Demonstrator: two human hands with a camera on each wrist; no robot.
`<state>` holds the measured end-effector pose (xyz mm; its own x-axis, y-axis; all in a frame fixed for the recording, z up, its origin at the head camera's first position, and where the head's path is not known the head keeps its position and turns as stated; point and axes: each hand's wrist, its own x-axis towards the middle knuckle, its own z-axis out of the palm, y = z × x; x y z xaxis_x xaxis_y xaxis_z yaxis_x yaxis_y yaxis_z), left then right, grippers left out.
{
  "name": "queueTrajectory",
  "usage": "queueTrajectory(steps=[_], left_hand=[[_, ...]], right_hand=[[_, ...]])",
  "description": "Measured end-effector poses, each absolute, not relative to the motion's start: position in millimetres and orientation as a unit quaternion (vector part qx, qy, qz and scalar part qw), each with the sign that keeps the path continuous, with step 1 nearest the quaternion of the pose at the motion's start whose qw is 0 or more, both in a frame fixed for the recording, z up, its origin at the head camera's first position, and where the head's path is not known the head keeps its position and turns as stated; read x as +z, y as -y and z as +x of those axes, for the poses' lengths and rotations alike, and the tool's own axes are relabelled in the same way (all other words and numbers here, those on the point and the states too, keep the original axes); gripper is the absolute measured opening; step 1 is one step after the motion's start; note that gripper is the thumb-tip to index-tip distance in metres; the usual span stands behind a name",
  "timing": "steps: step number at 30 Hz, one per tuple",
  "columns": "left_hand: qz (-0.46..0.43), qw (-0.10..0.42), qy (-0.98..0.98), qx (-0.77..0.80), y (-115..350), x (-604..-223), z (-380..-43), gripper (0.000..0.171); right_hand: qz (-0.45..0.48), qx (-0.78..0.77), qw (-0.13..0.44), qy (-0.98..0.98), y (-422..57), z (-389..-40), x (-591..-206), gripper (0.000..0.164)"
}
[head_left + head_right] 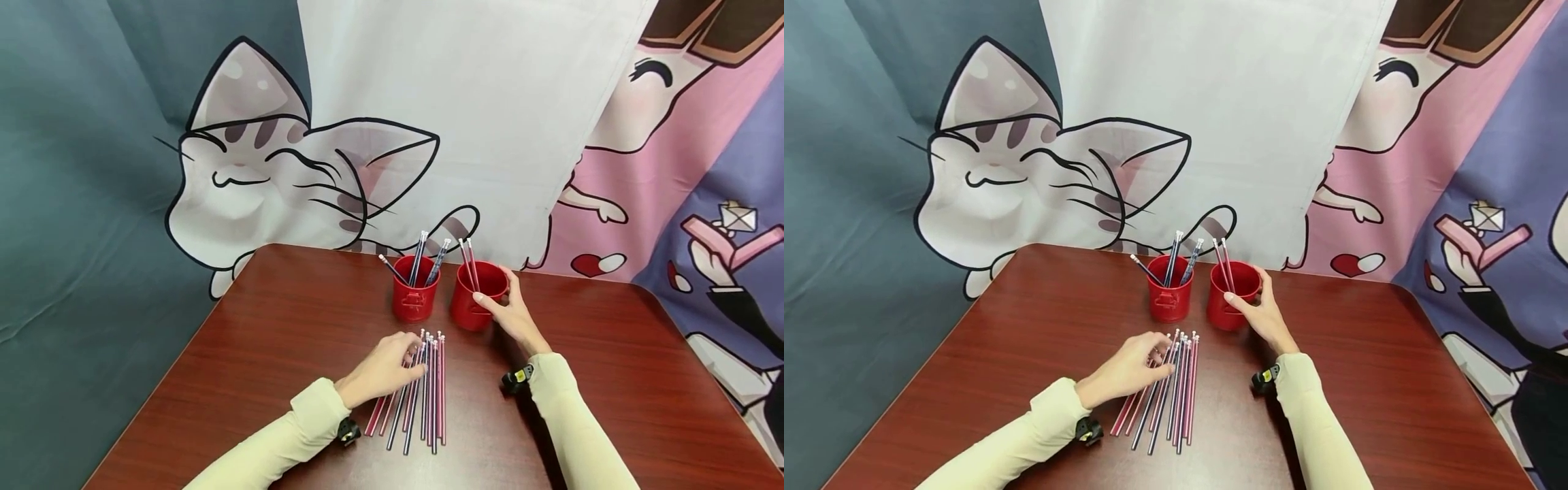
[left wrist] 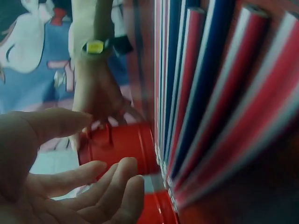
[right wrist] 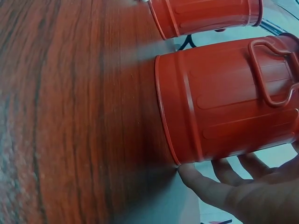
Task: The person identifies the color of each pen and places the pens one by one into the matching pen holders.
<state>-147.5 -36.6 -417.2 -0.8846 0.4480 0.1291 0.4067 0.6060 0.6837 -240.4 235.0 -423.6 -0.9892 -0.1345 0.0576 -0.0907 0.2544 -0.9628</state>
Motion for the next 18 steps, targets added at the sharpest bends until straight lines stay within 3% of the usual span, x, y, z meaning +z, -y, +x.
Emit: queueTrajectory(steps=[13, 18], left_hand=[[0.305, 0.05, -0.917, 0.252, -14, -424, -157, 0.027], [0.284, 0.065, -0.931, 0.22, -23, -427, -167, 0.029]], right_hand=[[-0.088, -0.588, -0.021, -0.804, -230, -236, -422, 0.08], [-0.085, -0.59, -0.019, -0.803, -229, -236, -422, 0.081]])
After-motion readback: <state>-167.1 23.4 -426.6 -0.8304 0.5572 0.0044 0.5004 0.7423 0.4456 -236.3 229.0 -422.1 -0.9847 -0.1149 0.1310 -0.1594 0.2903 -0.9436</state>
